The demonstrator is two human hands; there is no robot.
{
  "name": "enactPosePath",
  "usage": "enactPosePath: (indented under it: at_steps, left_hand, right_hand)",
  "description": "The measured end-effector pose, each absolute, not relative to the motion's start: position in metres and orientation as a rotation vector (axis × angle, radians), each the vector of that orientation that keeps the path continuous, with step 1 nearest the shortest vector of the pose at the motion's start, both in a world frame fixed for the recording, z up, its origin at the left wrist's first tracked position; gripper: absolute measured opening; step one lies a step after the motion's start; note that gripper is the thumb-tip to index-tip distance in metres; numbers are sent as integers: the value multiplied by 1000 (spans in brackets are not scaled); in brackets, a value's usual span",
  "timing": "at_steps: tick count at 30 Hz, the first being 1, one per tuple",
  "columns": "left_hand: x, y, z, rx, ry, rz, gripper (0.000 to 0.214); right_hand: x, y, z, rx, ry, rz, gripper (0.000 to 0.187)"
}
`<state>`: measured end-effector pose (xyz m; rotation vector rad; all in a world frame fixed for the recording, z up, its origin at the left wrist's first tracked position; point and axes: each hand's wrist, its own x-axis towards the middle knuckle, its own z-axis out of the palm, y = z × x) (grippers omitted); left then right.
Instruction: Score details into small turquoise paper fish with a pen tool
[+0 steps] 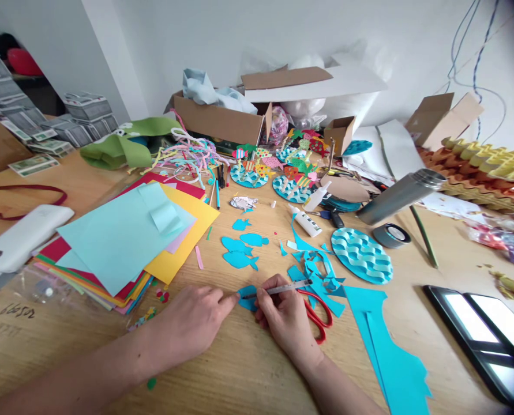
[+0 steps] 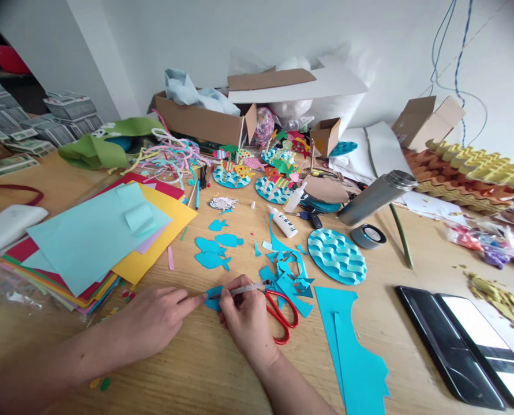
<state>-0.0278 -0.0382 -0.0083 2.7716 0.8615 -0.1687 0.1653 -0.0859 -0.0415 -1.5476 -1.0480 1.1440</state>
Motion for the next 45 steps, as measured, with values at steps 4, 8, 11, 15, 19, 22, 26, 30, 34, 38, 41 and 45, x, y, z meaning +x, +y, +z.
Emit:
enactPosePath:
  at_steps: [4,8,11,15,19,22,26,30,34,38,41,45]
  left_hand:
    - [-28,-39,-9,2772,864,-174,49]
    - [-27,-39,-8,2778,872,-188,48]
    - [-27,-38,-8,2776,869,-191,46]
    - [-28,-38,-9,2774,868,-155,46]
    - [-28,-38,-9,2774,867,-145,46]
    - [-27,-38,-9,2770,868,-149,45]
    - [-27,-38,-8,2764,864,-164,43]
    - [-27,-37,-7,2766,873,-172,44]
    - [-26,-37,-6,2758,874,-192,44]
    - [-26,-38,-5,2744,872,-202,44]
    - [-26,-38,-4,2735,869,-210,43]
    - [-26,-38,-4,2735,859,-204,41]
  right_hand:
    - [165,-85,-40,-1557,-1060,1134,36]
    - [165,-85,-39,-1550,-1072,1131,32]
    - [165,-85,-39,-1545,-1074,1142,29]
    - [166,-86,-40,-1539,-1077,1148,27]
    - [166,-86,-41,-1534,-1076,1148,26]
    - [165,-86,-40,-1535,-1071,1148,26]
    - [165,-85,-39,-1535,-1078,1149,26]
    - [166,-86,-40,-1546,-1103,1142,26]
    - [166,-86,-42,-1543,-1112,1155,24]
    - [167,-87,-43,-1533,-1109,1167,23]
    - [167,-87,-43,-1529,-1111,1171,22]
    - [166,-86,-41,-1528,-1127,1173,20]
